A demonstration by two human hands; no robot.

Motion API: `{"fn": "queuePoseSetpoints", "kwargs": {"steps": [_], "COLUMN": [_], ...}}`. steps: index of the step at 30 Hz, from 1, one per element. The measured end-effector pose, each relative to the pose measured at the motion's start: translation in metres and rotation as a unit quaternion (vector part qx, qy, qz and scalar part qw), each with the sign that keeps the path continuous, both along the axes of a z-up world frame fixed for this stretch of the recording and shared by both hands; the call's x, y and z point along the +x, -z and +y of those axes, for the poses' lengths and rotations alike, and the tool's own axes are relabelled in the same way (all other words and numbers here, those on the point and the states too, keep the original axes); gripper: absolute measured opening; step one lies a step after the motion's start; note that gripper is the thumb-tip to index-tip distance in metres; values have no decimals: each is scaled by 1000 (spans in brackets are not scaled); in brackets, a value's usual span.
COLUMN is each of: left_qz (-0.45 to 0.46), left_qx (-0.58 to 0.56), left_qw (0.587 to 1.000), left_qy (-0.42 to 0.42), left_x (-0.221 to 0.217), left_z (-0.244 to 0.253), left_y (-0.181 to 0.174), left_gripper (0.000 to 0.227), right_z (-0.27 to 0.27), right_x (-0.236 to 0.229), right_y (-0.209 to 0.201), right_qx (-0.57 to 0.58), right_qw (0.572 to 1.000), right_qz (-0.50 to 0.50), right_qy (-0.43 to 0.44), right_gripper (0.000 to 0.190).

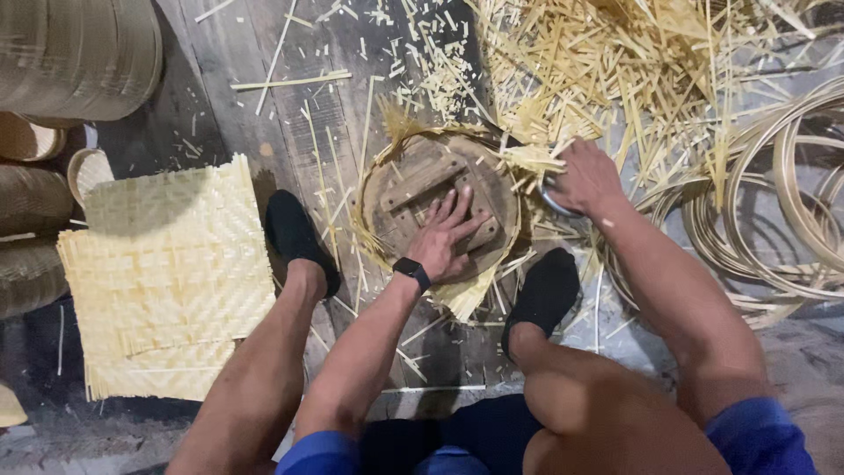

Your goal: The person sits on the floor and repeatedly trims the edges of woven bamboo mats using shears. They place a circular bamboo frame onto a mat, flip it over, and cut the excess material around the frame's perimeter. The process is repeated for multiple mats, with the person handling the mats and frames by hand.

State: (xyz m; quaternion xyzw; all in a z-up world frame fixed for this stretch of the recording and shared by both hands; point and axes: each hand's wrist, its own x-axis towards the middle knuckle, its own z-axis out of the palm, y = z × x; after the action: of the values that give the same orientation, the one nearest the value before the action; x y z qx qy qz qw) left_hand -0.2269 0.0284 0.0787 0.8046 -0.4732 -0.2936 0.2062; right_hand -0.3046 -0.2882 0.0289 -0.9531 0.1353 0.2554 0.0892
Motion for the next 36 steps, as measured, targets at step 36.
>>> {"fn": "queuePoseSetpoints", "kwargs": {"steps": [36], "left_qz": [-72], "left_qx": [13], "left_qw": [974], "left_qy": [-215], "left_x": [-42], "left_z": [-29], "left_y": [24], "left_gripper": [92], "right_z": [21], "right_x": [-30], "right_y": [-24], "right_qx": [70], "right_qw": [995], "right_qz": [-25], "right_qy": [63], "right_gripper": [47]}}
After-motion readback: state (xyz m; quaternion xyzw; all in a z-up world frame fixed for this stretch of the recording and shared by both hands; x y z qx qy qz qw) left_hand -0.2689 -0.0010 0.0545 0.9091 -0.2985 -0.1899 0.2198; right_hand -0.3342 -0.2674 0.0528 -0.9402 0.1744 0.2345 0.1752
